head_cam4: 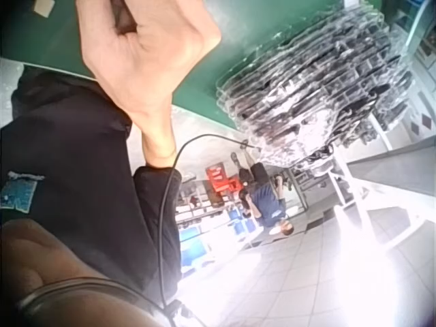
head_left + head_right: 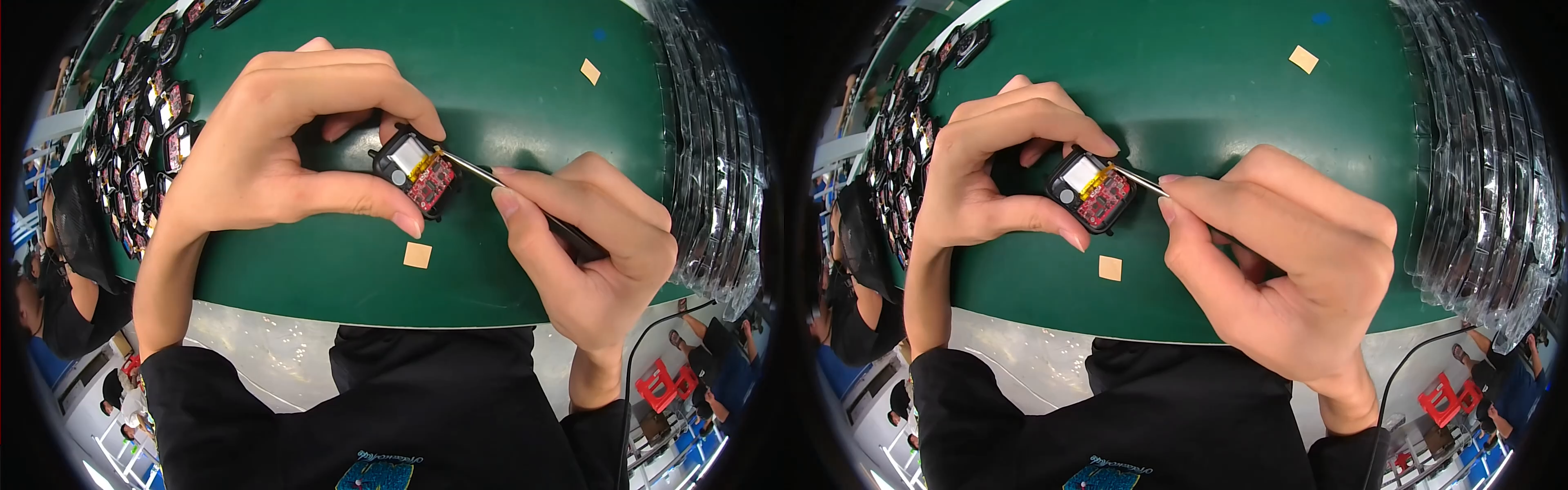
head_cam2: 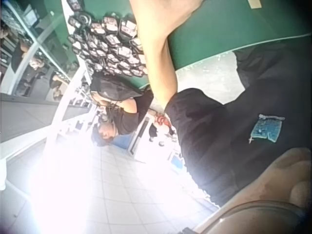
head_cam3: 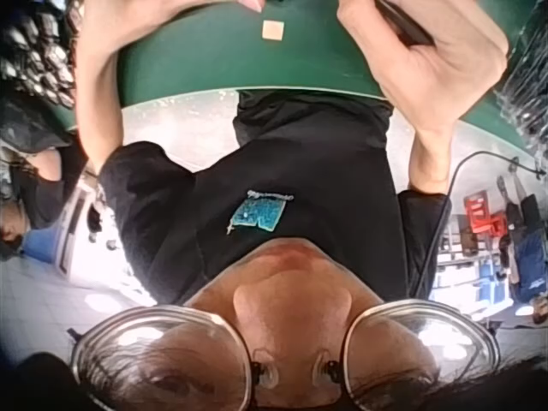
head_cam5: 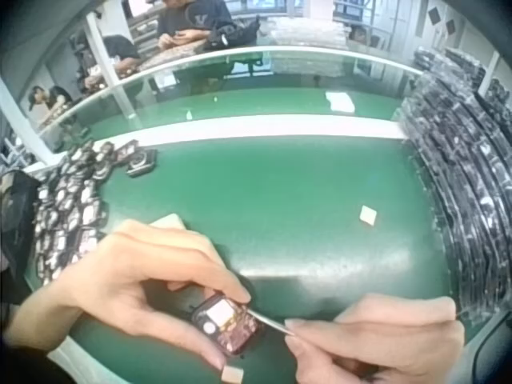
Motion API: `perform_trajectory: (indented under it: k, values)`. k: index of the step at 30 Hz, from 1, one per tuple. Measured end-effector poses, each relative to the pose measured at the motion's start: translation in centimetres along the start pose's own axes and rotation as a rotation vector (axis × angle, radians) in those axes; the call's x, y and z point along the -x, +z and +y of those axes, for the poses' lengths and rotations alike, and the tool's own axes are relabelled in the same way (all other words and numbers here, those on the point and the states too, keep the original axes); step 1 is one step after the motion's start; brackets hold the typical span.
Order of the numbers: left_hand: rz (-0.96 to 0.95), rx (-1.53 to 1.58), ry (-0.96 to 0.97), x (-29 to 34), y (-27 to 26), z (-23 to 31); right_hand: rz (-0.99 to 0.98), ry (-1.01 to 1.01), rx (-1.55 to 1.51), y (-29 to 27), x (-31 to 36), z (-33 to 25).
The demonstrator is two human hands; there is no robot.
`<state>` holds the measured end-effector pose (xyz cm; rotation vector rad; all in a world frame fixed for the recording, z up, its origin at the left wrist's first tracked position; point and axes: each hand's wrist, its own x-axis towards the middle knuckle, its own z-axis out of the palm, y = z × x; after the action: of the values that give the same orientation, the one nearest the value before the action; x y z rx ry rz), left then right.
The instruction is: Manually assemble internal electronic components into small black rectangular casings using tweezers.
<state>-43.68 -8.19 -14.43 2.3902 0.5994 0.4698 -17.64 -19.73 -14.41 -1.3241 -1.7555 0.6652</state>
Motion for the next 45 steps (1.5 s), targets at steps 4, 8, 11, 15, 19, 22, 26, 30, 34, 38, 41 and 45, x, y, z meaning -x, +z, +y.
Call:
perform_trajectory:
  k: [4, 8, 11, 15, 19, 22, 26, 30, 34, 38, 41, 45]
  values:
    - [-0.005, -0.025, 0.014, -0.2, 0.0, 0.2, -0.015, 0.024, 0.017, 0.0, 0.1, -0.1]
    - [-0.008, -0.045, 0.033, -0.1, -0.1, 0.3, -0.009, 0.004, 0.011, 0.1, 0.0, 0.0]
    - [-0.012, -0.057, 0.059, -0.1, -0.1, 0.3, -0.018, 0.013, 0.038, 0.0, 0.0, -0.2]
    - [-0.008, -0.071, 0.062, 0.0, -0.1, 0.4, -0.011, 0.025, 0.019, 0.0, 0.1, -0.1]
    - [-0.01, -0.071, 0.063, 0.0, -0.1, 0.3, 0.013, -0.067, 0.043, 0.4, 0.3, 0.4]
    - [0.002, -0.046, 0.059, 0.1, 0.1, 0.4, 0.037, -0.07, 0.036, 0.3, 0.4, 0.4]
    - [0.024, -0.058, 0.011, -0.5, -0.1, 1.2, 0.206, -0.047, -0.028, 0.1, 0.2, 0.8]
    - [0.062, -0.127, 0.097, -0.7, 0.2, 1.7, 0.251, 0.003, -0.103, -0.1, 0.5, 0.1]
    - [0.086, -0.108, -0.014, -0.4, -0.2, 2.1, 0.319, 0.009, -0.22, 0.2, 0.8, 0.4]
    - [0.291, 0.059, -0.026, -1.1, -2.2, 2.0, 0.389, -0.051, -0.259, 0.5, 1.1, 1.0]
    - [0.27, 0.063, 0.088, -7.8, -3.6, 5.1, 0.357, -0.035, -0.264, 0.5, 1.5, 1.3]
    - [0.163, 0.003, 0.277, -20.6, -2.8, 8.9, 0.266, -0.029, -0.217, 0.0, 1.9, 1.6]
